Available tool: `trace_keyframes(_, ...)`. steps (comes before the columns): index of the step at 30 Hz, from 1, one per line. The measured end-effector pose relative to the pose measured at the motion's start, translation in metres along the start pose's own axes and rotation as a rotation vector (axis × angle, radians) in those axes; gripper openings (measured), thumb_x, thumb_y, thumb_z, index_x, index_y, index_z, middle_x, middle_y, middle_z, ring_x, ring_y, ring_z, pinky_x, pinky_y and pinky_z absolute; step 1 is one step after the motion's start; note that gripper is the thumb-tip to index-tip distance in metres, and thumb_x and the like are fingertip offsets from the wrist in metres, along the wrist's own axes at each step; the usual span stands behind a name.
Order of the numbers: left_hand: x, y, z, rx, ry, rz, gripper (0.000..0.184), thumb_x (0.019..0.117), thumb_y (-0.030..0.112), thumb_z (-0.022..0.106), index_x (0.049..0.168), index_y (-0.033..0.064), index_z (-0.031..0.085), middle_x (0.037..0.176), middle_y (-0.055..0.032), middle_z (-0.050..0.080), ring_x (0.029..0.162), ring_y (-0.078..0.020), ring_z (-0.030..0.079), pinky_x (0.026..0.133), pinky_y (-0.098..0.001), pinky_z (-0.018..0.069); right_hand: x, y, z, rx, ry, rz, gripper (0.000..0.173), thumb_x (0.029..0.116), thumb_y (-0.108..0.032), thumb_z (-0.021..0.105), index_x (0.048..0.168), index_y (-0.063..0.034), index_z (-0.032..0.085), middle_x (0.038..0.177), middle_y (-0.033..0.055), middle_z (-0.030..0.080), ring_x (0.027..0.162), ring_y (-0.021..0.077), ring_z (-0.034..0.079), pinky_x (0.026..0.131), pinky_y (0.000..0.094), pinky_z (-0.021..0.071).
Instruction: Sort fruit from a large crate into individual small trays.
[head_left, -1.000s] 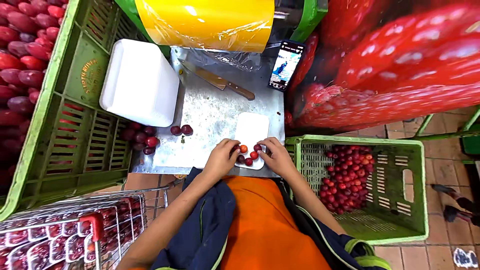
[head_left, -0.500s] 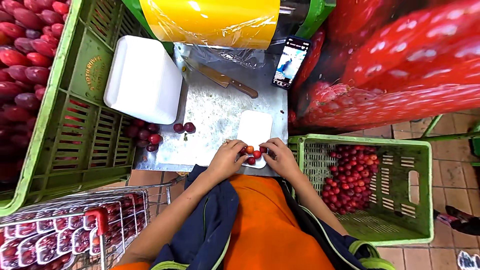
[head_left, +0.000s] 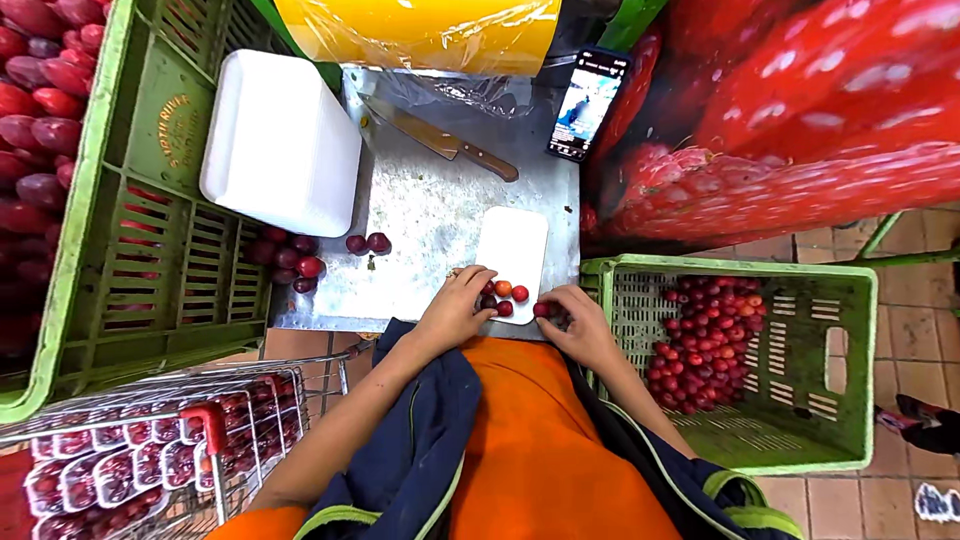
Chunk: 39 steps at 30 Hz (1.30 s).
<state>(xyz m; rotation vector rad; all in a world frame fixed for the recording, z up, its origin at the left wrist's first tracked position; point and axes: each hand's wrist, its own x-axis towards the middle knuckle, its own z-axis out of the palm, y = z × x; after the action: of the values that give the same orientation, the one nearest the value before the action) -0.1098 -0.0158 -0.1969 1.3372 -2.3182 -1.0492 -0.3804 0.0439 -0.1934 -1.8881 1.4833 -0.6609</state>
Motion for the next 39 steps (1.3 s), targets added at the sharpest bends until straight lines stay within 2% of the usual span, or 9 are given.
trace_keyframes(7,-0.005,-0.001,-0.002,-0.022,-0.003,0.016,0.056,0.0918,0.029,0.078,0.141,0.0133,0.058,0.142,-0.008,0.058,0.13,-0.0272,0.055,0.109,-0.0502,0.0467,0.003,0.0,0.022,-0.053,0.032,-0.083,0.025,0.0907,-0.019,0.077,0.114,-0.0119,0.071,0.114,0.0038,0.069,0.098,0.0153,0.068,0.087,0.0373,0.0606)
trace_keyframes(15,0.001,-0.001,-0.001,0.082,0.036,0.05,0.052,0.0925,0.038,0.075,0.138,0.0169,0.061,0.139,-0.0049,0.061,0.13,-0.0266,0.056,0.107,-0.0551,0.0454,0.005,0.006,0.008,0.021,-0.035,-0.068,0.029,0.0921,-0.03,0.078,0.117,-0.016,0.071,0.12,-0.0006,0.069,0.1,0.011,0.066,0.085,0.0328,0.0598)
trace_keyframes(20,0.009,0.007,-0.001,0.092,-0.026,0.088,0.068,0.0897,0.042,0.077,0.148,0.0177,0.053,0.151,-0.0018,0.053,0.141,-0.0253,0.047,0.114,-0.056,0.0394,-0.021,0.006,-0.017,0.083,0.351,-0.143,0.016,0.0961,-0.018,0.069,0.106,-0.0077,0.075,0.109,0.0041,0.072,0.094,0.0124,0.07,0.081,0.0326,0.0622)
trace_keyframes(23,0.013,0.005,0.005,0.11,-0.078,0.174,0.073,0.089,0.044,0.078,0.151,0.0185,0.05,0.155,-0.0004,0.05,0.145,-0.0203,0.043,0.121,-0.0526,0.0328,-0.053,0.037,-0.042,0.034,0.694,0.09,0.02,0.0996,-0.016,0.064,0.106,0.0009,0.071,0.099,0.0084,0.071,0.086,0.0125,0.069,0.078,0.0321,0.0614)
trace_keyframes(25,0.015,0.004,0.009,0.109,-0.083,0.216,0.072,0.0881,0.046,0.078,0.149,0.0188,0.052,0.153,0.0007,0.051,0.145,-0.0182,0.043,0.122,-0.0513,0.031,-0.077,0.082,-0.051,-0.125,0.703,0.425,0.025,0.1024,-0.023,0.062,0.11,0.0,0.07,0.099,0.0127,0.07,0.086,0.0176,0.069,0.079,0.0362,0.0597)
trace_keyframes(28,0.025,0.007,0.004,0.055,-0.059,0.194,0.07,0.0913,0.051,0.073,0.15,0.0193,0.052,0.153,0.0024,0.051,0.144,-0.017,0.043,0.122,-0.0527,0.0303,-0.122,0.15,-0.04,-0.27,0.303,0.982,0.06,0.0973,-0.04,0.068,0.137,0.0046,0.059,0.139,0.0382,0.051,0.124,0.0567,0.053,0.101,0.0712,0.0446)
trace_keyframes(30,0.038,0.009,-0.006,-0.001,0.006,0.146,0.066,0.0951,0.05,0.069,0.15,0.0184,0.052,0.153,-0.0006,0.052,0.143,-0.021,0.046,0.118,-0.056,0.0346,-0.14,0.165,-0.016,-0.283,0.049,1.24,0.084,0.0959,-0.054,0.066,0.154,0.0012,0.04,0.156,0.0397,0.03,0.138,0.0615,0.039,0.105,0.0736,0.0402)
trace_keyframes(34,0.065,0.005,-0.016,-0.005,0.084,0.078,0.061,0.0998,0.05,0.062,0.15,0.0162,0.051,0.155,-0.0039,0.05,0.141,-0.0243,0.048,0.114,-0.0566,0.0399,-0.156,0.165,0.038,-0.465,-0.242,1.365,0.091,0.0981,-0.065,0.054,0.161,-0.0054,0.026,0.16,0.0341,0.029,0.145,0.0571,0.033,0.103,0.0702,0.0441)
trace_keyframes(39,0.062,0.005,-0.009,0.007,0.054,0.113,0.061,0.0992,0.053,0.06,0.148,0.0181,0.053,0.152,-0.0009,0.052,0.141,-0.0213,0.047,0.115,-0.0538,0.0392,-0.161,0.187,0.041,-0.577,-0.142,1.387,0.105,0.0837,-0.082,0.058,0.157,-0.0099,0.038,0.157,0.0317,0.037,0.141,0.0548,0.039,0.102,0.0718,0.0433)
